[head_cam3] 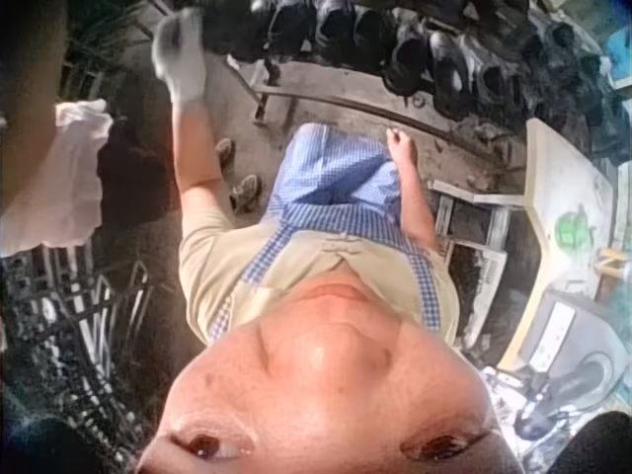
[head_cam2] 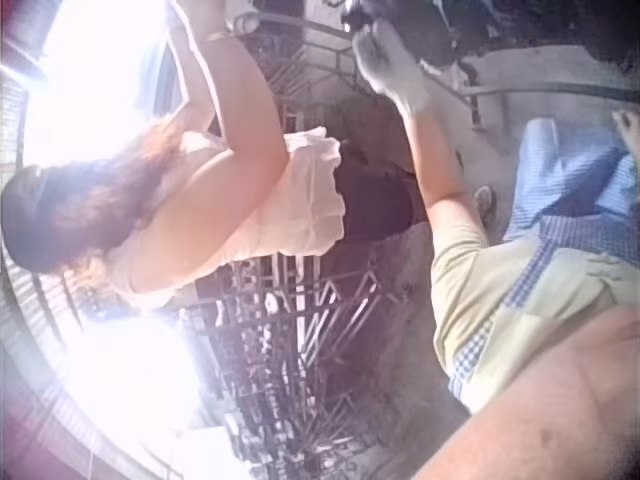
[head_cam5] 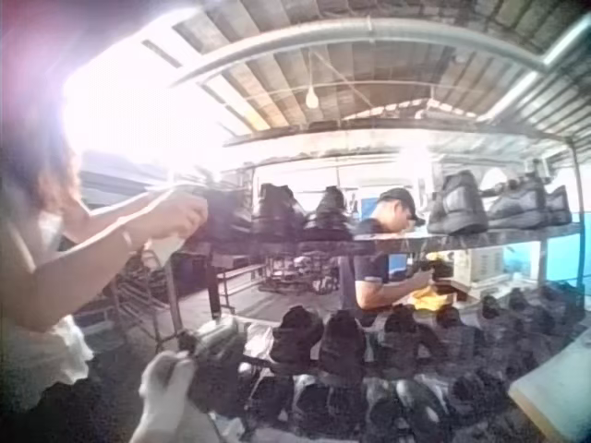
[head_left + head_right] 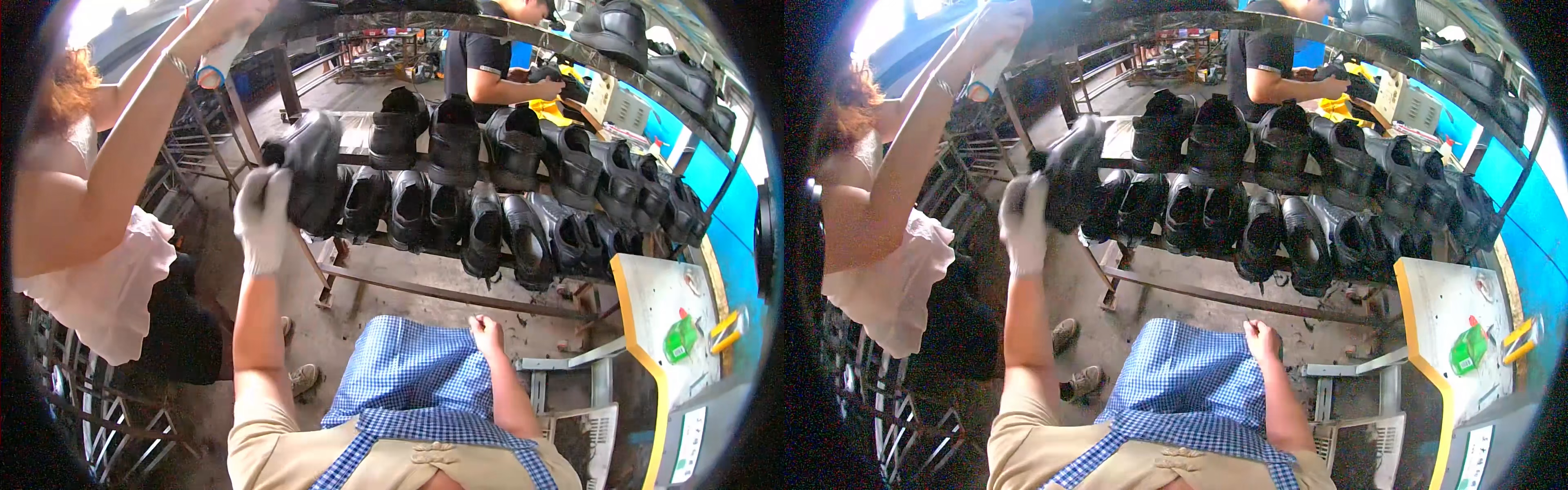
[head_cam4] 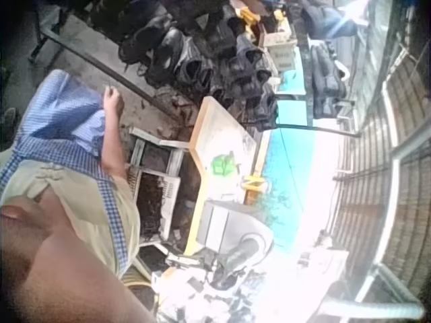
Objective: The person uses a small knife to trim excess material from the edges and soles of black shoes. They pick up shoes from a nearby rack, scrape the surfaces with the blade, and place the shoes back on the rack after finishing each one.
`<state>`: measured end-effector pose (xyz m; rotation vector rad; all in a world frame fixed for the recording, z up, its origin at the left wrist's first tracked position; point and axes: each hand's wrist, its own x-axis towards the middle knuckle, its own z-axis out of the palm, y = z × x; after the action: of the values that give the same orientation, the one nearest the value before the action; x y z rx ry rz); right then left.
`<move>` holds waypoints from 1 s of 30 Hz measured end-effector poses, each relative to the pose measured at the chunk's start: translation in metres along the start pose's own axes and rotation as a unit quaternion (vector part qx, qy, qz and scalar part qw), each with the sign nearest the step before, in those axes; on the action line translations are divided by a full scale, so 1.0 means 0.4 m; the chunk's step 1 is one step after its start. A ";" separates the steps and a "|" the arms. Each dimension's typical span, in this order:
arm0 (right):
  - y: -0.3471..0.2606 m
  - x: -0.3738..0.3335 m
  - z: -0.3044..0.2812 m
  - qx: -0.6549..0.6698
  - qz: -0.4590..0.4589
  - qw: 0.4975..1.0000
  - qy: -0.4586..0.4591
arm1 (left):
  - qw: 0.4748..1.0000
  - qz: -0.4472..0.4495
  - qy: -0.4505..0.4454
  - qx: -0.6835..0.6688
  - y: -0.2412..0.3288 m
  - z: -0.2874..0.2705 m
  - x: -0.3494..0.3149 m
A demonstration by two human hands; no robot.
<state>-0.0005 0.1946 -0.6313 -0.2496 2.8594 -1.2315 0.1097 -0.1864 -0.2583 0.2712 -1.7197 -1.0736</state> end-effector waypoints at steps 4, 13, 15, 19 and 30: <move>-0.159 -0.045 -0.033 0.271 -0.111 0.953 -0.079 | 0.968 -0.077 0.129 -0.203 0.016 -0.069 -0.187; -0.535 -0.162 -0.170 0.286 -0.225 0.925 -0.108 | 0.642 -0.566 -0.099 -0.508 -0.069 0.070 -0.514; -0.500 -0.135 -0.160 0.302 -0.186 0.929 -0.105 | 0.553 -0.618 -0.155 -0.538 -0.042 0.081 -0.517; -0.445 -0.118 -0.144 0.419 -0.174 0.882 -0.131 | 0.578 -0.610 -0.215 -0.497 -0.062 0.096 -0.553; -0.584 -0.122 -0.357 -0.032 -0.517 0.855 -0.001 | 0.777 -0.451 -0.276 -0.341 0.014 0.093 -0.557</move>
<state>0.0687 0.1469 -0.3663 -1.9581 2.7232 -1.1294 0.1759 -0.0235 -0.4001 0.3354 -1.5218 -2.6273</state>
